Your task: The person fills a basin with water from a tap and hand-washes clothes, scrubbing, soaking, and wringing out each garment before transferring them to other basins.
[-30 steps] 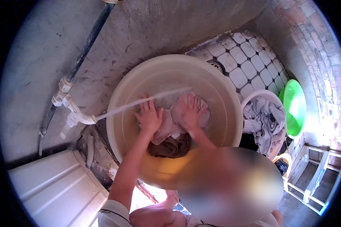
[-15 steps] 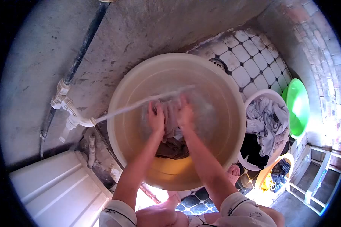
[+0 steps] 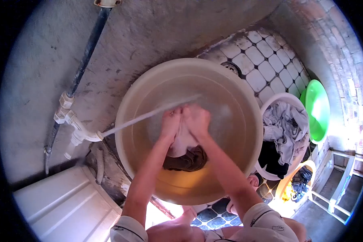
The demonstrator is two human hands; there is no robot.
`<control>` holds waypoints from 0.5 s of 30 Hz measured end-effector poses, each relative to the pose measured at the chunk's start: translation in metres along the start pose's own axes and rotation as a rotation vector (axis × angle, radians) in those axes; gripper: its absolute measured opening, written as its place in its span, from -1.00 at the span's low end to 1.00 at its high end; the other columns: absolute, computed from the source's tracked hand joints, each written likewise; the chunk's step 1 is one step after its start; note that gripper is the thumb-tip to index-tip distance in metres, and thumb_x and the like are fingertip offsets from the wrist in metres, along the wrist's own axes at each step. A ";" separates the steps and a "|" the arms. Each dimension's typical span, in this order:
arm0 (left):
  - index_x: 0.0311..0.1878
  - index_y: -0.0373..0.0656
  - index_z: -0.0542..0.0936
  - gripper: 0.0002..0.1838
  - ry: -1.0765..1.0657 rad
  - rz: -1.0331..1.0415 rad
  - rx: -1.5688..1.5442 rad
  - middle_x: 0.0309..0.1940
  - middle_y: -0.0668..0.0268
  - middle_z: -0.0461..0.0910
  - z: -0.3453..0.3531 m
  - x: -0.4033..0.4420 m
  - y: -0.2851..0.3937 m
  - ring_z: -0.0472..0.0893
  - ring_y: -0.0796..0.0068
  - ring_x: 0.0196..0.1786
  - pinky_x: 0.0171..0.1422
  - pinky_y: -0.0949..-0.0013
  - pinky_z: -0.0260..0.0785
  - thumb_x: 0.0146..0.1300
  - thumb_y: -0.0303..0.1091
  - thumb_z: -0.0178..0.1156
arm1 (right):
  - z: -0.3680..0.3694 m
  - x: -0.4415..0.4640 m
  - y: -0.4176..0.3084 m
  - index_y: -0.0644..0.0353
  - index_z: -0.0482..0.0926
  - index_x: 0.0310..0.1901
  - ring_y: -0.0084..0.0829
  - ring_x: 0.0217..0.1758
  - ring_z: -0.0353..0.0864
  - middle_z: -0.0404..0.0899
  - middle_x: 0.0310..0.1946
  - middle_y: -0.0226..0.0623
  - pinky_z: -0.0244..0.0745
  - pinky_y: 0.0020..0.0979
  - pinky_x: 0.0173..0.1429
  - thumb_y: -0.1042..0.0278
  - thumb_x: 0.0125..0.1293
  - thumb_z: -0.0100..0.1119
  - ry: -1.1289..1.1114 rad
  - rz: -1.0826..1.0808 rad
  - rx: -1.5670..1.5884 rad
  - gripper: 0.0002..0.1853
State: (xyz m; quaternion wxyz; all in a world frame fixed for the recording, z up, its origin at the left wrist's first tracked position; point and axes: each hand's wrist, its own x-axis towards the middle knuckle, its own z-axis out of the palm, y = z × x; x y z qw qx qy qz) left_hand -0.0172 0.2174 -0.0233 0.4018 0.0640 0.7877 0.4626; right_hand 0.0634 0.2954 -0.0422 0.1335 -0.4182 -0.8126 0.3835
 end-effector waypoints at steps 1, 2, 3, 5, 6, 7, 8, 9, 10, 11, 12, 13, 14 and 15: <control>0.02 -0.05 0.46 -0.60 -0.003 0.122 0.153 -0.20 0.16 0.52 -0.003 0.008 -0.001 0.49 0.08 -0.16 -0.01 0.23 0.32 0.18 -0.07 -0.03 | -0.008 0.005 0.010 0.05 0.55 -0.12 -0.03 -0.16 0.51 0.51 -0.22 -0.05 0.41 -0.16 -0.11 0.19 0.05 0.10 -0.021 0.101 0.007 -0.67; 0.04 -0.05 0.45 -0.58 -0.009 0.244 0.301 -0.11 0.13 0.50 -0.005 0.014 -0.004 0.48 0.04 -0.11 0.03 0.19 0.30 0.17 -0.05 -0.01 | -0.015 0.007 0.025 0.02 0.53 -0.07 -0.04 -0.05 0.43 0.45 -0.11 -0.08 0.33 -0.10 -0.04 0.16 0.05 0.10 0.055 0.019 -0.080 -0.63; 0.05 -0.05 0.45 -0.57 0.133 0.433 0.465 -0.02 0.11 0.43 -0.005 0.018 -0.006 0.43 0.01 -0.04 0.07 0.15 0.26 0.17 -0.05 -0.01 | -0.019 0.011 0.042 -0.01 0.51 -0.03 -0.04 0.07 0.35 0.39 0.00 -0.10 0.26 -0.04 0.03 0.12 0.05 0.10 0.135 -0.066 -0.168 -0.60; 0.08 -0.06 0.43 -0.55 0.423 0.807 0.780 0.16 0.08 0.28 -0.002 0.019 -0.017 0.33 -0.05 0.09 0.14 0.08 0.19 0.17 -0.05 0.00 | -0.014 0.011 0.055 -0.05 0.46 0.05 -0.05 0.22 0.18 0.23 0.17 -0.14 0.11 0.10 0.12 0.03 0.07 0.07 0.193 -0.202 -0.354 -0.53; 0.10 -0.05 0.41 -0.54 0.424 0.767 0.901 0.20 0.08 0.21 0.005 0.019 -0.033 0.28 -0.06 0.13 0.16 0.05 0.15 0.17 -0.06 0.01 | -0.004 0.001 0.053 -0.07 0.43 0.08 -0.06 0.27 0.09 0.14 0.23 -0.14 0.03 0.18 0.13 -0.02 0.09 0.04 0.165 -0.249 -0.451 -0.51; 0.12 -0.05 0.38 -0.52 0.422 0.724 1.023 0.24 0.09 0.15 0.014 0.020 -0.056 0.24 -0.06 0.18 0.18 0.02 0.12 0.16 -0.06 0.02 | 0.002 -0.006 0.053 -0.09 0.40 0.11 -0.07 0.31 0.00 0.04 0.29 -0.15 -0.05 0.25 0.14 -0.07 0.11 0.01 0.135 -0.293 -0.545 -0.48; 0.14 -0.04 0.36 -0.50 0.422 0.680 1.146 0.28 0.10 0.08 0.020 0.023 -0.072 0.19 -0.07 0.22 0.20 -0.01 0.08 0.16 -0.06 0.03 | 0.004 -0.006 0.055 -0.11 0.37 0.13 -0.07 0.32 0.00 0.04 0.30 -0.15 -0.05 0.27 0.14 -0.09 0.11 0.00 0.071 -0.325 -0.552 -0.46; 0.18 -0.03 0.32 -0.48 0.326 0.662 1.115 0.28 0.10 0.10 0.021 0.029 -0.079 0.17 -0.07 0.23 0.22 -0.05 0.05 0.16 -0.07 0.03 | 0.004 -0.006 0.056 -0.13 0.33 0.16 -0.08 0.33 -0.01 0.04 0.30 -0.16 -0.06 0.30 0.13 -0.10 0.12 -0.01 0.008 -0.357 -0.558 -0.45; 0.21 -0.02 0.27 -0.46 0.229 0.644 1.085 0.27 0.10 0.11 0.015 0.036 -0.084 0.15 -0.08 0.24 0.23 -0.08 0.03 0.17 -0.08 0.03 | 0.004 -0.007 0.057 -0.15 0.29 0.19 -0.09 0.34 -0.02 0.05 0.30 -0.16 -0.06 0.32 0.13 -0.11 0.13 -0.02 -0.056 -0.388 -0.562 -0.43; 0.25 0.00 0.22 -0.43 0.134 0.623 1.056 0.26 0.10 0.13 0.009 0.039 -0.088 0.14 -0.08 0.26 0.25 -0.12 0.00 0.17 -0.09 0.03 | 0.000 -0.006 0.060 -0.14 0.31 0.18 -0.06 0.29 0.06 0.06 0.29 -0.15 -0.01 0.26 0.14 -0.09 0.11 0.02 -0.103 -0.346 -0.573 -0.42; 0.25 -0.01 0.23 -0.43 0.145 0.659 0.880 0.25 0.09 0.15 0.003 0.043 -0.086 0.15 -0.07 0.25 0.26 -0.08 0.01 0.18 -0.08 0.02 | -0.007 0.003 0.063 -0.12 0.32 0.17 -0.04 0.25 0.15 0.07 0.28 -0.14 0.04 0.19 0.16 -0.07 0.08 0.05 -0.144 -0.311 -0.584 -0.42; 0.24 -0.02 0.24 -0.44 0.160 0.697 0.702 0.24 0.08 0.17 -0.001 0.049 -0.081 0.17 -0.06 0.25 0.27 -0.04 0.03 0.18 -0.07 0.01 | -0.011 0.010 0.064 -0.11 0.34 0.16 -0.01 0.20 0.23 0.09 0.27 -0.12 0.10 0.13 0.17 -0.06 0.06 0.09 -0.179 -0.281 -0.595 -0.41; 0.24 -0.02 0.24 -0.44 0.171 0.734 0.520 0.23 0.07 0.19 -0.002 0.054 -0.077 0.18 -0.05 0.24 0.27 0.00 0.04 0.19 -0.06 0.00 | -0.006 0.013 0.061 -0.09 0.34 0.15 -0.02 0.17 0.29 0.12 0.25 -0.11 0.16 0.04 0.16 -0.01 0.05 0.11 -0.076 -0.172 -0.486 -0.42; 0.23 -0.04 0.26 -0.44 0.265 0.613 0.539 0.21 0.08 0.23 0.005 0.048 -0.070 0.20 -0.03 0.24 0.27 0.05 0.05 0.18 -0.06 0.01 | 0.006 0.011 0.056 -0.07 0.35 0.15 -0.02 0.13 0.34 0.16 0.23 -0.09 0.22 -0.05 0.14 0.03 0.05 0.12 0.021 -0.056 -0.376 -0.42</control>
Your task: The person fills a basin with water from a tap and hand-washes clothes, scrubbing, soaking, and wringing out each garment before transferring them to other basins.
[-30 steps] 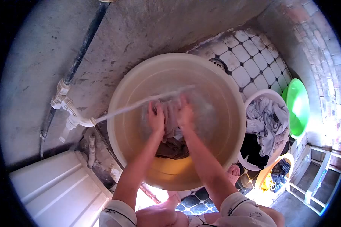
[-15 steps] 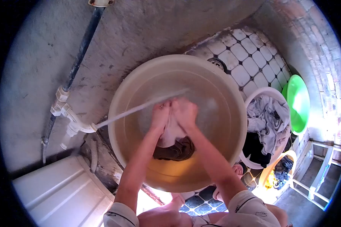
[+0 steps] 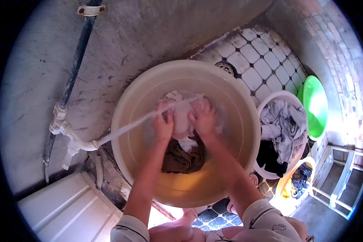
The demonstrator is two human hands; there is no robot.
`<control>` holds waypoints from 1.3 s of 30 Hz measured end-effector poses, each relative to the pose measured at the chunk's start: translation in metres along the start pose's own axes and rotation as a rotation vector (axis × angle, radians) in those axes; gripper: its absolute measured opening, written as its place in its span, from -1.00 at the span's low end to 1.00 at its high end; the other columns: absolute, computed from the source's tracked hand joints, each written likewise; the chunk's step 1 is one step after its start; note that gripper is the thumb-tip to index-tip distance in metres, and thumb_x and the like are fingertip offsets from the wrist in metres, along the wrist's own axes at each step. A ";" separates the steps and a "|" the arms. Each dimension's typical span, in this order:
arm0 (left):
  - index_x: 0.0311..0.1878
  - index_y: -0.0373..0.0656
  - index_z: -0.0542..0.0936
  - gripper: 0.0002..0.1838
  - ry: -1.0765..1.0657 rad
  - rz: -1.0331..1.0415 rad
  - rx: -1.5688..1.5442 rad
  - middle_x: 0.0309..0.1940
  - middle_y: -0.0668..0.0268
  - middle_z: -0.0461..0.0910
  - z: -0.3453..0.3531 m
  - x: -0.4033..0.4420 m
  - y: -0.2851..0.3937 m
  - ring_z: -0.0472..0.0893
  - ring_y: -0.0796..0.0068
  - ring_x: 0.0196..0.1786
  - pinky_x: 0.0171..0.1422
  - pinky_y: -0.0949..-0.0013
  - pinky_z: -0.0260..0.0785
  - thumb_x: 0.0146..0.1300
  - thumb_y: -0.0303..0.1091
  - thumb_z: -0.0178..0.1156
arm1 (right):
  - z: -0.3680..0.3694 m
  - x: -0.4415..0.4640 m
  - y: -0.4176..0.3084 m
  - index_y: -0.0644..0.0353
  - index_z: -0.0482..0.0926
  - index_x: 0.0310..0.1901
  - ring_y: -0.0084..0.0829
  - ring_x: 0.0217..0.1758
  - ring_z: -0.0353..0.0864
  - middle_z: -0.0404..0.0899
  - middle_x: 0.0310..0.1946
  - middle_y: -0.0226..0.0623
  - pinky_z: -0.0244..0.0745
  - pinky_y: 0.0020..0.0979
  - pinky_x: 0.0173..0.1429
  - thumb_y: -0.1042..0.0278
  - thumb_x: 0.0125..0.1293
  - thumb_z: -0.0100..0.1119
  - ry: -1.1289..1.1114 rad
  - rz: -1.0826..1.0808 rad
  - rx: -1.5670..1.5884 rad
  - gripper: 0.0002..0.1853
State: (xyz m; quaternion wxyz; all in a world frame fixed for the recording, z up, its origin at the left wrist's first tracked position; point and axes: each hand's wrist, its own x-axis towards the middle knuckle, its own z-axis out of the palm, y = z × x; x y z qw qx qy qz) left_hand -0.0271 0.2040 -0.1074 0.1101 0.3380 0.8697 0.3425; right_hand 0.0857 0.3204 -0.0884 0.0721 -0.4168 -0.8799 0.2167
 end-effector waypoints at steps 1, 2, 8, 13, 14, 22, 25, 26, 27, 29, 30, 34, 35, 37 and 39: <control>0.21 -0.06 0.28 -0.45 0.032 -0.134 0.057 0.18 0.08 0.26 0.001 -0.007 0.019 0.21 0.00 0.23 0.27 0.10 0.07 0.17 -0.07 0.03 | 0.008 -0.008 -0.010 -0.05 0.35 0.15 -0.03 0.09 0.39 0.19 0.21 -0.08 0.29 -0.14 0.13 0.07 0.04 0.14 0.070 0.144 0.108 -0.43; 0.20 -0.08 0.30 -0.45 0.067 -0.271 0.114 0.16 0.09 0.30 0.000 -0.014 0.032 0.23 0.02 0.23 0.27 0.14 0.09 0.17 -0.07 0.04 | 0.011 -0.017 -0.018 -0.04 0.36 0.14 -0.04 0.06 0.42 0.23 0.18 -0.07 0.32 -0.20 0.11 0.13 0.03 0.15 0.016 0.207 0.315 -0.43; 0.11 -0.11 0.37 -0.52 -0.676 -0.884 -1.707 0.02 0.19 0.41 -0.036 -0.001 0.019 0.38 0.25 0.09 0.14 0.23 0.24 0.17 -0.07 0.04 | -0.041 -0.053 -0.101 0.07 0.44 0.04 -0.05 -0.04 0.48 0.45 -0.05 -0.03 0.40 -0.26 0.02 0.35 -0.02 0.16 0.236 -0.051 0.695 -0.52; 0.01 -0.13 0.42 -0.56 -0.464 -0.642 -1.627 -0.10 0.21 0.47 -0.032 -0.008 0.039 0.47 0.27 -0.07 -0.01 0.21 0.33 0.15 -0.06 0.06 | -0.059 -0.046 -0.110 0.11 0.53 -0.20 -0.09 -0.16 0.51 0.52 -0.21 -0.09 0.45 -0.23 -0.14 0.29 -0.01 0.16 0.248 -0.098 0.564 -0.71; -0.01 -0.14 0.43 -0.57 -0.427 -0.628 -1.591 -0.12 0.22 0.49 -0.032 -0.006 0.042 0.49 0.27 -0.11 -0.04 0.21 0.35 0.15 -0.06 0.06 | -0.046 -0.042 -0.099 0.10 0.54 -0.24 -0.10 -0.18 0.52 0.53 -0.24 -0.11 0.45 -0.22 -0.17 0.27 -0.01 0.16 0.224 -0.090 0.533 -0.75; 0.04 -0.17 0.39 -0.60 -0.333 -0.230 0.060 -0.09 0.11 0.46 -0.054 0.022 0.063 0.44 0.17 0.01 0.07 0.15 0.27 0.17 -0.18 0.05 | -0.042 -0.007 -0.017 -0.04 0.50 -0.06 -0.09 0.12 0.30 0.35 0.06 -0.16 0.22 -0.02 0.09 0.14 0.06 0.09 0.157 0.062 0.114 -0.63; 0.14 -0.13 0.34 -0.51 0.080 0.006 0.533 0.07 0.00 0.34 -0.042 0.001 0.067 0.24 0.03 0.21 0.23 -0.09 0.01 0.19 -0.10 0.00 | -0.022 -0.011 -0.007 -0.10 0.39 0.10 -0.04 0.32 -0.03 0.05 0.27 -0.18 -0.10 0.23 0.21 0.07 0.09 0.05 0.124 -0.088 -0.093 -0.51; 0.17 -0.12 0.31 -0.48 0.037 0.090 0.547 0.12 0.02 0.28 -0.032 -0.006 0.059 0.17 -0.01 0.24 0.22 -0.15 -0.04 0.20 -0.07 -0.02 | -0.014 -0.013 -0.007 -0.12 0.34 0.16 -0.03 0.38 -0.15 -0.05 0.33 -0.18 -0.22 0.32 0.23 0.05 0.10 0.04 0.060 -0.132 -0.132 -0.47; 0.20 -0.11 0.27 -0.45 -0.002 0.175 0.560 0.17 0.04 0.22 -0.016 -0.012 0.044 0.10 -0.05 0.28 0.22 -0.22 -0.10 0.21 -0.03 -0.04 | -0.006 -0.017 -0.005 -0.12 0.34 0.15 -0.02 0.38 -0.14 -0.05 0.33 -0.17 -0.22 0.30 0.24 0.05 0.10 0.05 0.035 -0.178 -0.130 -0.48; 0.23 -0.11 0.25 -0.43 -0.063 0.278 0.557 0.22 0.05 0.18 0.000 -0.014 0.026 0.05 -0.08 0.31 0.23 -0.27 -0.15 0.22 -0.01 -0.08 | 0.006 -0.022 -0.003 -0.13 0.34 0.15 -0.01 0.38 -0.13 -0.05 0.33 -0.13 -0.21 0.27 0.26 0.06 0.11 0.05 -0.020 -0.280 -0.127 -0.48; 0.23 -0.11 0.26 -0.44 -0.089 0.298 0.539 0.21 0.04 0.20 -0.001 -0.014 0.020 0.07 -0.06 0.31 0.24 -0.24 -0.15 0.24 -0.01 -0.10 | 0.005 -0.020 -0.004 -0.12 0.35 0.15 -0.01 0.37 -0.11 -0.02 0.31 -0.12 -0.21 0.27 0.26 0.07 0.10 0.06 -0.026 -0.286 -0.130 -0.48; 0.17 -0.16 0.34 -0.48 -0.370 0.236 0.367 0.15 0.02 0.30 -0.010 0.001 0.008 0.17 0.02 0.27 0.28 -0.14 -0.11 0.22 -0.05 -0.06 | -0.001 -0.007 -0.014 0.04 0.44 0.00 -0.08 0.31 0.03 0.19 0.14 -0.12 -0.09 0.13 0.26 0.08 0.01 0.14 -0.025 -0.331 -0.182 -0.52; 0.14 -0.18 0.37 -0.48 -0.322 0.217 0.251 0.10 0.01 0.33 -0.012 0.006 0.008 0.21 0.02 0.23 0.25 -0.13 -0.06 0.19 -0.05 -0.02 | -0.001 -0.001 -0.016 0.10 0.47 -0.06 -0.12 0.28 0.08 0.28 0.08 -0.13 -0.04 0.06 0.26 0.09 -0.02 0.16 -0.016 -0.356 -0.209 -0.54; 0.06 -0.22 0.43 -0.49 -0.245 0.178 0.016 0.02 0.00 0.39 -0.012 0.002 0.008 0.30 0.02 0.14 0.20 -0.09 0.03 0.14 -0.06 0.07 | 0.001 0.019 -0.009 0.18 0.47 -0.13 -0.17 0.19 0.21 0.36 -0.07 -0.13 0.10 -0.10 0.21 0.10 -0.05 0.21 -0.117 -0.560 -0.238 -0.54; 0.03 -0.24 0.43 -0.47 0.029 -0.016 -0.239 0.00 -0.02 0.39 -0.010 -0.007 0.006 0.33 0.01 0.09 0.15 -0.05 0.10 0.08 -0.06 0.13 | -0.001 0.016 -0.010 0.25 0.46 -0.18 -0.19 0.12 0.31 0.41 -0.13 -0.14 0.22 -0.21 0.16 0.11 -0.06 0.24 -0.275 -0.555 -0.203 -0.55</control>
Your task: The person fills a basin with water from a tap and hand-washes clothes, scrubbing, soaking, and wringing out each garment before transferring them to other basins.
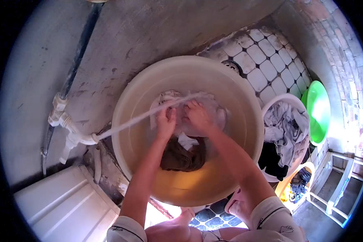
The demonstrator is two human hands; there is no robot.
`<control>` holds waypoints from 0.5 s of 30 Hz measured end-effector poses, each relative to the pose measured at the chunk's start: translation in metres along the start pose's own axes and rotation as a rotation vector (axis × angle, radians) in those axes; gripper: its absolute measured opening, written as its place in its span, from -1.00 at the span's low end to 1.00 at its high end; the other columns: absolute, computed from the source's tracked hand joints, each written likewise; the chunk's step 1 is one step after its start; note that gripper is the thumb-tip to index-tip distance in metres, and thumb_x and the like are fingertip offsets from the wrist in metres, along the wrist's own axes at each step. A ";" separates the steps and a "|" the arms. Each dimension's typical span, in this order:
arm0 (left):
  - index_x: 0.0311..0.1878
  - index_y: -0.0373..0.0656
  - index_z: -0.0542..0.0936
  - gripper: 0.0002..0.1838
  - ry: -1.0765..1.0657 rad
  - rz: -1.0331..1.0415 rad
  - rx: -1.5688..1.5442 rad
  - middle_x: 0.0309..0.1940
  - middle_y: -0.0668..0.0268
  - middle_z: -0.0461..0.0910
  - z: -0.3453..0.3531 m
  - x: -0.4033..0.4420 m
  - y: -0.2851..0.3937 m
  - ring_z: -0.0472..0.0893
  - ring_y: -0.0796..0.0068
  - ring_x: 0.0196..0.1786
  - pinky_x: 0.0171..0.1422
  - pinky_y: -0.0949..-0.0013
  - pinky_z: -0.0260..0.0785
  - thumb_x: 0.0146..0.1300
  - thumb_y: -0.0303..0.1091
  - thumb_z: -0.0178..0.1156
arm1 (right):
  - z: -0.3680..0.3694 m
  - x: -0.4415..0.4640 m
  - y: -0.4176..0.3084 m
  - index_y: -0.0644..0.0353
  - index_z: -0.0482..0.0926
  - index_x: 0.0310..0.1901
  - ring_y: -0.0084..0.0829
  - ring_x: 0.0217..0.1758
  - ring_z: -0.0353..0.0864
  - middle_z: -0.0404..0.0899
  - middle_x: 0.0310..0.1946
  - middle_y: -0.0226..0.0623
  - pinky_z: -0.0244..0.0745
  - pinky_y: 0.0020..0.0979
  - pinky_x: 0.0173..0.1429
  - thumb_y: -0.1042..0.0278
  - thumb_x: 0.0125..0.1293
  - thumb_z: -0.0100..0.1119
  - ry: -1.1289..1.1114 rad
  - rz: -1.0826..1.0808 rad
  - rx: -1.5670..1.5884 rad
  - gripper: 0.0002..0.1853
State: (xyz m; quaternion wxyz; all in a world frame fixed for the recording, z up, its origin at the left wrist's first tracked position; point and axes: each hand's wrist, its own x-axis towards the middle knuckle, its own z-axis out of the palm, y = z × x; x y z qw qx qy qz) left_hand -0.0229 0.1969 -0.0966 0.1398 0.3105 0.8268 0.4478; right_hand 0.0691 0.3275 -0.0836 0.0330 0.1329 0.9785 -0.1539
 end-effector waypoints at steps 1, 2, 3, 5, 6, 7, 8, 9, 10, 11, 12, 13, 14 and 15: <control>0.02 -0.24 0.44 -0.46 0.152 -0.077 -0.126 -0.02 -0.02 0.39 -0.002 -0.002 0.000 0.34 0.00 0.07 0.13 -0.03 0.13 0.05 -0.06 0.17 | -0.006 -0.002 -0.005 0.29 0.46 -0.19 -0.18 0.09 0.34 0.42 -0.13 -0.14 0.26 -0.24 0.13 0.12 -0.05 0.25 -0.087 0.080 0.083 -0.55; 0.03 -0.22 0.43 -0.48 0.150 -0.126 0.117 0.00 -0.01 0.39 -0.009 -0.005 0.000 0.32 0.01 0.10 0.15 0.00 0.13 0.06 -0.08 0.15 | -0.011 -0.002 -0.010 0.32 0.45 -0.21 -0.18 0.07 0.37 0.44 -0.12 -0.14 0.30 -0.28 0.09 0.13 -0.04 0.26 -0.173 0.155 0.161 -0.54; 0.04 -0.19 0.42 -0.50 0.151 -0.179 0.356 0.01 0.00 0.40 -0.019 -0.006 0.010 0.31 0.02 0.13 0.17 0.04 0.13 0.07 -0.10 0.14 | -0.014 -0.004 -0.013 0.34 0.46 -0.21 -0.16 0.03 0.41 0.46 -0.13 -0.12 0.32 -0.28 0.07 0.15 -0.03 0.26 -0.236 0.241 0.213 -0.55; 0.06 -0.16 0.41 -0.50 0.056 -0.260 0.595 0.01 0.01 0.40 -0.025 -0.009 0.018 0.31 0.04 0.14 0.17 0.09 0.15 0.08 -0.11 0.12 | -0.022 -0.015 -0.015 0.39 0.48 -0.22 -0.13 -0.05 0.48 0.49 -0.15 -0.08 0.36 -0.27 0.02 0.18 -0.02 0.26 -0.363 0.426 0.306 -0.56; 0.06 -0.17 0.40 -0.49 -0.035 -0.274 0.603 0.00 0.01 0.41 -0.025 -0.006 0.016 0.33 0.04 0.12 0.15 0.11 0.17 0.08 -0.09 0.12 | -0.027 -0.018 -0.010 0.40 0.49 -0.22 -0.15 -0.08 0.50 0.51 -0.18 -0.07 0.37 -0.29 0.01 0.18 -0.01 0.26 -0.408 0.356 0.472 -0.57; 0.07 -0.17 0.39 -0.47 -0.127 -0.286 0.612 0.00 0.00 0.41 -0.027 -0.002 0.015 0.34 0.04 0.10 0.13 0.13 0.19 0.08 -0.07 0.13 | -0.033 -0.022 -0.003 0.41 0.50 -0.23 -0.17 -0.11 0.52 0.53 -0.21 -0.06 0.37 -0.30 0.01 0.18 -0.01 0.25 -0.449 0.281 0.637 -0.57; 0.07 -0.19 0.39 -0.48 -0.196 -0.391 0.405 0.00 0.02 0.42 -0.031 0.005 0.014 0.36 0.07 0.10 0.13 0.14 0.20 0.11 -0.06 0.10 | -0.039 -0.025 0.005 0.43 0.52 -0.24 -0.18 -0.14 0.54 0.55 -0.23 -0.05 0.37 -0.32 0.00 0.19 0.00 0.25 -0.495 0.200 0.798 -0.58; 0.07 -0.20 0.39 -0.49 -0.264 -0.494 0.190 0.00 0.04 0.43 -0.034 0.012 0.012 0.38 0.10 0.09 0.13 0.16 0.21 0.13 -0.06 0.07 | -0.045 -0.029 0.009 0.40 0.54 -0.24 -0.24 -0.18 0.54 0.56 -0.28 -0.08 0.37 -0.35 -0.02 0.19 -0.01 0.26 -0.399 0.146 0.806 -0.59; 0.07 -0.21 0.39 -0.50 -0.335 -0.591 -0.028 0.00 0.06 0.44 -0.033 0.014 0.012 0.39 0.13 0.08 0.14 0.17 0.22 0.16 -0.06 0.05 | -0.050 -0.035 0.011 0.38 0.56 -0.24 -0.29 -0.22 0.55 0.57 -0.34 -0.11 0.37 -0.38 -0.05 0.19 -0.01 0.27 -0.305 0.094 0.815 -0.60; 0.05 -0.22 0.41 -0.52 -0.336 -0.688 -0.377 -0.01 0.08 0.45 -0.031 0.011 0.010 0.41 0.17 0.07 0.13 0.17 0.24 0.19 -0.06 0.02 | -0.056 -0.041 0.013 0.36 0.57 -0.24 -0.35 -0.27 0.56 0.59 -0.39 -0.14 0.38 -0.41 -0.07 0.19 -0.02 0.28 -0.211 0.044 0.828 -0.61; 0.04 -0.22 0.42 -0.54 -0.330 -0.772 -0.726 -0.02 0.10 0.47 -0.028 0.009 0.007 0.43 0.21 0.06 0.13 0.17 0.26 0.23 -0.06 -0.01 | -0.066 -0.045 0.015 0.32 0.59 -0.27 -0.37 -0.28 0.56 0.59 -0.41 -0.20 0.39 -0.42 -0.10 0.16 -0.02 0.29 -0.213 0.158 0.978 -0.62; 0.03 -0.23 0.43 -0.56 -0.314 -0.840 -1.078 -0.03 0.12 0.48 -0.028 0.008 0.007 0.45 0.25 0.05 0.12 0.17 0.28 0.26 -0.06 -0.04 | -0.078 -0.047 0.017 0.29 0.60 -0.30 -0.39 -0.30 0.56 0.59 -0.44 -0.25 0.40 -0.43 -0.14 0.13 -0.02 0.29 -0.212 0.270 1.126 -0.63; 0.03 -0.22 0.43 -0.57 -0.284 -0.867 -1.211 -0.03 0.13 0.48 -0.028 0.009 0.009 0.46 0.26 0.04 0.13 0.17 0.28 0.27 -0.07 -0.07 | -0.087 -0.048 0.020 0.25 0.62 -0.33 -0.41 -0.32 0.56 0.60 -0.46 -0.31 0.41 -0.44 -0.18 0.09 -0.02 0.30 -0.209 0.384 1.271 -0.64; 0.03 -0.21 0.43 -0.58 -0.254 -0.896 -1.346 -0.03 0.14 0.49 -0.030 0.009 0.017 0.46 0.26 0.03 0.15 0.18 0.29 0.28 -0.08 -0.10 | -0.091 -0.049 0.025 0.24 0.62 -0.32 -0.51 -0.32 0.53 0.57 -0.47 -0.41 0.40 -0.50 -0.18 0.11 0.01 0.29 -0.214 0.440 1.290 -0.66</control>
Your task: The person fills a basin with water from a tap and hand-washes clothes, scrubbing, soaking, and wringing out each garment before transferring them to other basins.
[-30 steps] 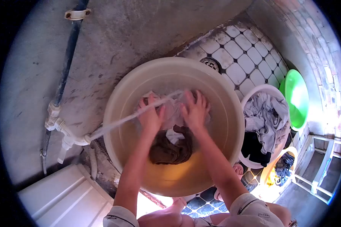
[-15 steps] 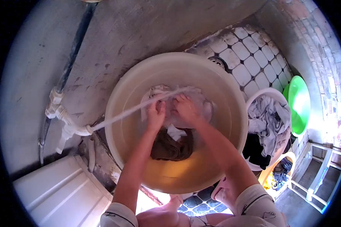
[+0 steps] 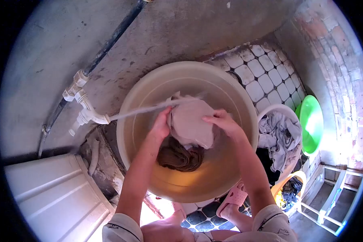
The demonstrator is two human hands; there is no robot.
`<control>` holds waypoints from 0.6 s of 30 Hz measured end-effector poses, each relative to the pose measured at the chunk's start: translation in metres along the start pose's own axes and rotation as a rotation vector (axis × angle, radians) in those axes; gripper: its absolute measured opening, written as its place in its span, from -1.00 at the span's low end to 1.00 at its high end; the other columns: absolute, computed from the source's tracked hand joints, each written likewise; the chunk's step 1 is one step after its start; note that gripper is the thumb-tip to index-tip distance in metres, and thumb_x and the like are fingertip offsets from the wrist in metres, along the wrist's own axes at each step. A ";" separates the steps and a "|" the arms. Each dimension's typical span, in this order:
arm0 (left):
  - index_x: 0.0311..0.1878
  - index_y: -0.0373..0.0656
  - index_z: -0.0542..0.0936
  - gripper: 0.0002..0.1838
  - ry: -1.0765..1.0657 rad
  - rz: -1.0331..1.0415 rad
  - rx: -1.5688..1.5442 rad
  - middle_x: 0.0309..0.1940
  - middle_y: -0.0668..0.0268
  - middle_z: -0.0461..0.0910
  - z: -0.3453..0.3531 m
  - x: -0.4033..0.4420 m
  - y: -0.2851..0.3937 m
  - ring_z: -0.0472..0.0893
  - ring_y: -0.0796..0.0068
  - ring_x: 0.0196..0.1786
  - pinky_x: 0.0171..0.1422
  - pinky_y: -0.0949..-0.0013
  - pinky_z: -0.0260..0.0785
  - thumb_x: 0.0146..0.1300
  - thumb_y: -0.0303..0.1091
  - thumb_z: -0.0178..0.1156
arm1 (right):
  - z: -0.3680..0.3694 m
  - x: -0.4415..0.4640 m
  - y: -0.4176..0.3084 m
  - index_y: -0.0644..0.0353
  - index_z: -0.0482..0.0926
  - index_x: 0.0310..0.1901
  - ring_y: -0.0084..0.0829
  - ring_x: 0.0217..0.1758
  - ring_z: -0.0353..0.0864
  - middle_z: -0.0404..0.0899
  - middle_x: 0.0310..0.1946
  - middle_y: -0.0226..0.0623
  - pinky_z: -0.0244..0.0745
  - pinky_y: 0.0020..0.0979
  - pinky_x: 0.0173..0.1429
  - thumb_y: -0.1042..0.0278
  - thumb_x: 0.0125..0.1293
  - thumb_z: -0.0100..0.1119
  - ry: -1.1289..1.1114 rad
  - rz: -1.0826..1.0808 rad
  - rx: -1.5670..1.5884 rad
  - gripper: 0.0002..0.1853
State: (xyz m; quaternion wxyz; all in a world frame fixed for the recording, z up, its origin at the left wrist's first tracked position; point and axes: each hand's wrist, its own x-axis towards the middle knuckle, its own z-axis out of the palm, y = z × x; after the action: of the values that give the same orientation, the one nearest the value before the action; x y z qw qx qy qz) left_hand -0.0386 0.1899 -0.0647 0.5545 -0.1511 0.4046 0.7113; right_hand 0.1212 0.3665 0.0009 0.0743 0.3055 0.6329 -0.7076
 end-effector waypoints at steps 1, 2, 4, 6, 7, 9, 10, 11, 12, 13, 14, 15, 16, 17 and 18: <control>0.02 -0.20 0.44 -0.58 -0.021 -0.014 -0.136 -0.03 0.16 0.49 0.008 -0.005 0.001 0.47 0.26 0.02 0.16 0.18 0.29 0.30 -0.09 -0.13 | -0.003 -0.003 0.000 0.24 0.62 -0.31 -0.50 -0.29 0.53 0.57 -0.45 -0.38 0.40 -0.49 -0.16 0.11 0.01 0.29 -0.041 0.034 0.001 -0.66; 0.03 -0.20 0.43 -0.57 -0.006 0.011 -0.134 -0.02 0.16 0.49 0.016 -0.011 0.004 0.47 0.25 0.02 0.17 0.17 0.29 0.29 -0.07 -0.12 | -0.006 -0.006 0.000 0.25 0.61 -0.30 -0.49 -0.27 0.53 0.58 -0.42 -0.36 0.41 -0.49 -0.13 0.11 0.02 0.29 -0.082 0.066 0.002 -0.65; 0.03 -0.21 0.43 -0.55 0.018 0.068 -0.128 -0.02 0.16 0.48 0.035 -0.021 0.013 0.48 0.24 0.02 0.19 0.16 0.28 0.28 -0.04 -0.11 | -0.001 -0.009 -0.003 0.28 0.57 -0.22 -0.50 -0.21 0.53 0.58 -0.34 -0.32 0.40 -0.48 -0.08 0.16 0.04 0.28 -0.153 0.080 0.094 -0.64; 0.03 -0.21 0.43 -0.51 -0.091 0.019 -0.190 -0.02 0.15 0.48 0.045 -0.028 0.013 0.47 0.23 0.02 0.20 0.14 0.26 0.25 0.01 -0.08 | 0.016 -0.012 -0.001 0.34 0.50 -0.09 -0.52 -0.14 0.52 0.57 -0.22 -0.31 0.39 -0.47 -0.03 0.26 0.08 0.25 -0.208 0.050 0.281 -0.60; 0.03 -0.21 0.43 -0.49 -0.146 -0.006 -0.219 -0.02 0.14 0.48 0.048 -0.030 0.013 0.47 0.23 0.02 0.20 0.14 0.26 0.23 0.04 -0.06 | 0.022 -0.008 0.004 0.33 0.47 -0.06 -0.51 -0.11 0.51 0.55 -0.19 -0.30 0.39 -0.46 -0.01 0.27 0.10 0.24 -0.241 0.111 0.309 -0.59; 0.02 -0.19 0.45 -0.49 -0.163 -0.006 -0.214 -0.05 0.16 0.50 0.041 -0.020 0.009 0.47 0.24 0.03 0.20 0.16 0.25 0.25 0.06 -0.10 | 0.030 0.004 0.020 0.33 0.42 0.00 -0.49 -0.06 0.50 0.53 -0.13 -0.28 0.38 -0.46 0.03 0.28 0.13 0.20 -0.306 0.237 0.366 -0.57; 0.01 -0.19 0.45 -0.48 -0.168 -0.007 -0.211 -0.06 0.16 0.51 0.036 -0.017 0.009 0.47 0.24 0.03 0.20 0.17 0.25 0.25 0.07 -0.12 | 0.029 0.006 0.025 0.33 0.42 0.00 -0.48 -0.05 0.50 0.53 -0.12 -0.27 0.38 -0.45 0.04 0.29 0.14 0.19 -0.279 0.179 0.425 -0.58; 0.03 -0.18 0.44 -0.48 -0.104 -0.034 -0.211 -0.04 0.16 0.50 0.029 -0.017 0.011 0.46 0.25 0.04 0.20 0.17 0.24 0.26 0.07 -0.12 | 0.027 0.007 0.027 0.33 0.41 0.01 -0.46 -0.05 0.49 0.52 -0.12 -0.26 0.37 -0.45 0.04 0.30 0.15 0.18 -0.253 0.123 0.486 -0.58; 0.05 -0.17 0.43 -0.48 -0.042 -0.059 -0.212 -0.02 0.17 0.48 0.027 -0.023 0.019 0.45 0.26 0.05 0.21 0.16 0.23 0.26 0.07 -0.13 | 0.028 0.007 0.023 0.32 0.41 0.01 -0.45 -0.04 0.49 0.52 -0.11 -0.26 0.37 -0.45 0.04 0.31 0.16 0.17 -0.227 0.065 0.544 -0.59; 0.06 -0.17 0.42 -0.47 0.017 -0.083 -0.212 0.00 0.17 0.47 0.026 -0.026 0.023 0.44 0.27 0.06 0.21 0.16 0.22 0.26 0.07 -0.14 | 0.028 0.005 0.016 0.30 0.42 0.00 -0.45 -0.05 0.49 0.53 -0.12 -0.27 0.37 -0.44 0.05 0.33 0.14 0.19 -0.195 0.035 0.578 -0.60; 0.10 -0.17 0.37 -0.40 -0.014 -0.056 -0.196 0.03 0.17 0.44 0.023 -0.026 0.019 0.41 0.27 0.10 0.24 0.15 0.19 0.21 0.15 -0.11 | 0.027 0.000 0.008 0.28 0.43 -0.01 -0.44 -0.05 0.49 0.53 -0.13 -0.28 0.37 -0.43 0.05 0.35 0.13 0.20 -0.160 0.006 0.612 -0.60; 0.14 -0.18 0.33 -0.31 -0.045 -0.031 -0.180 0.07 0.17 0.41 0.017 -0.027 0.010 0.39 0.28 0.13 0.26 0.15 0.16 0.16 0.22 -0.09 | 0.028 -0.008 -0.005 0.26 0.44 -0.01 -0.44 -0.06 0.50 0.54 -0.14 -0.30 0.37 -0.42 0.05 0.37 0.11 0.22 -0.123 -0.023 0.647 -0.61; 0.18 -0.19 0.29 -0.22 -0.075 -0.008 -0.163 0.11 0.17 0.37 0.015 -0.032 0.002 0.36 0.29 0.16 0.28 0.15 0.13 0.11 0.29 -0.06 | 0.030 -0.015 -0.018 0.25 0.44 -0.03 -0.44 -0.07 0.50 0.54 -0.15 -0.30 0.36 -0.42 0.05 0.38 0.11 0.22 -0.064 -0.024 0.637 -0.62; 0.21 -0.18 0.25 -0.20 -0.095 0.007 -0.156 0.14 0.17 0.35 0.018 -0.039 -0.008 0.33 0.31 0.18 0.29 0.15 0.12 0.11 0.32 -0.09 | 0.031 -0.022 -0.032 0.25 0.44 -0.04 -0.44 -0.08 0.50 0.54 -0.16 -0.30 0.36 -0.43 0.05 0.38 0.11 0.21 -0.007 -0.028 0.626 -0.64; 0.23 -0.17 0.22 -0.17 -0.115 0.022 -0.151 0.16 0.18 0.32 0.030 -0.048 -0.018 0.30 0.33 0.21 0.29 0.16 0.11 0.11 0.34 -0.11 | 0.032 -0.024 -0.039 0.25 0.45 -0.05 -0.44 -0.09 0.50 0.55 -0.16 -0.30 0.36 -0.43 0.05 0.39 0.11 0.21 0.051 -0.031 0.613 -0.65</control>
State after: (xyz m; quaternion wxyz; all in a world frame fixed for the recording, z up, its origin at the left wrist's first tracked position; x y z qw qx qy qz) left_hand 0.0011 0.1811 -0.0216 0.5561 -0.1470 0.3191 0.7532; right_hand 0.1104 0.3369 0.0469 -0.0479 0.3214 0.3964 -0.8587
